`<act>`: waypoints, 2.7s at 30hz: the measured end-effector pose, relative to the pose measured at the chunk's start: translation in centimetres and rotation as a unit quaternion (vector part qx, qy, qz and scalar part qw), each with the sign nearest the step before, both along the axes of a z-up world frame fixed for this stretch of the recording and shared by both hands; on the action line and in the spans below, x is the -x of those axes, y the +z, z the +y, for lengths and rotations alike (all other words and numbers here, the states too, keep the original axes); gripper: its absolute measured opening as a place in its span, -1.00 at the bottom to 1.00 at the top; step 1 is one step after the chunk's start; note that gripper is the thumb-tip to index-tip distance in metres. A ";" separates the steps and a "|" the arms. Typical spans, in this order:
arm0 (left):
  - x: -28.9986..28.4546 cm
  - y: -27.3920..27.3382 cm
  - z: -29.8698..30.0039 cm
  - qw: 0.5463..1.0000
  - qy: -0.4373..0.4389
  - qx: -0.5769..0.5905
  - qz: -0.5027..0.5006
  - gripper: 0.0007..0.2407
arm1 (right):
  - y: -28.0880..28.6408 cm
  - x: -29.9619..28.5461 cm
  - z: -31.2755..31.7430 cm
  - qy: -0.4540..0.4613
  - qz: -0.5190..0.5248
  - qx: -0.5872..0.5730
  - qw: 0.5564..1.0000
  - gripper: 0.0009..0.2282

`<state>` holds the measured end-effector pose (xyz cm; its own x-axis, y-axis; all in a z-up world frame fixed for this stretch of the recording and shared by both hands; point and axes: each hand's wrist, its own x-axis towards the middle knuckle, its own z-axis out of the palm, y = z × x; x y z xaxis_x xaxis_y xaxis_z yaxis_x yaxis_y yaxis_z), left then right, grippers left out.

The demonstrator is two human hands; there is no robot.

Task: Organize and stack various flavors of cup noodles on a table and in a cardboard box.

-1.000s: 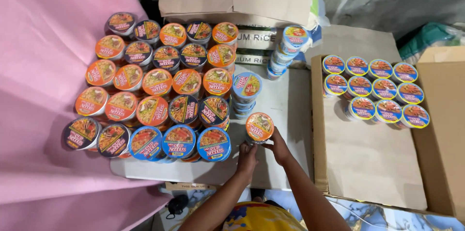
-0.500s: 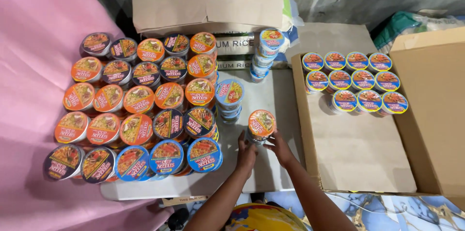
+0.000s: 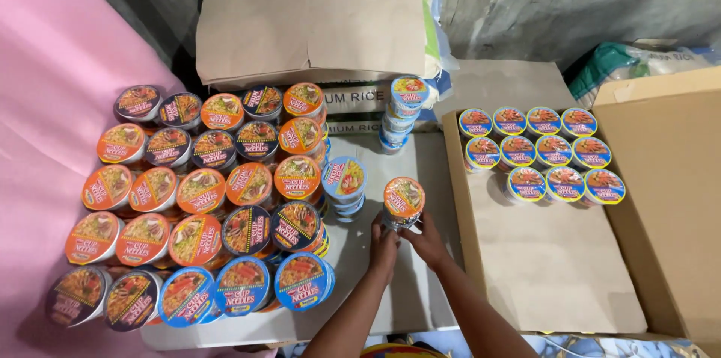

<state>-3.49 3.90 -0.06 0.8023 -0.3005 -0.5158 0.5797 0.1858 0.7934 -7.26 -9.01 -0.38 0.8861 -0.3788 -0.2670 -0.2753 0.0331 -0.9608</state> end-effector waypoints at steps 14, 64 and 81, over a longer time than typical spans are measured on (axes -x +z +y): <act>-6.9 -5.3 -6.3 0.998 0.049 0.024 0.007 -0.54 | 0.9 -8.1 -4.9 0.002 0.000 0.009 1.000 -0.46; -1.5 0.5 4.6 0.996 0.057 -0.054 0.033 -0.25 | 3.3 -8.3 4.9 0.164 -0.063 0.083 0.981 -0.32; 0.1 -2.4 -1.7 0.991 -0.092 -0.095 0.024 -0.20 | -1.7 -3.1 -2.5 0.062 -0.106 0.016 0.992 -0.44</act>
<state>-3.56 2.23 -2.46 0.7161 -0.3335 -0.6132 0.6279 -0.0760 0.7746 -4.15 -11.55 -2.08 0.9617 -0.2677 -0.0587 -0.0665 -0.0203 -0.9976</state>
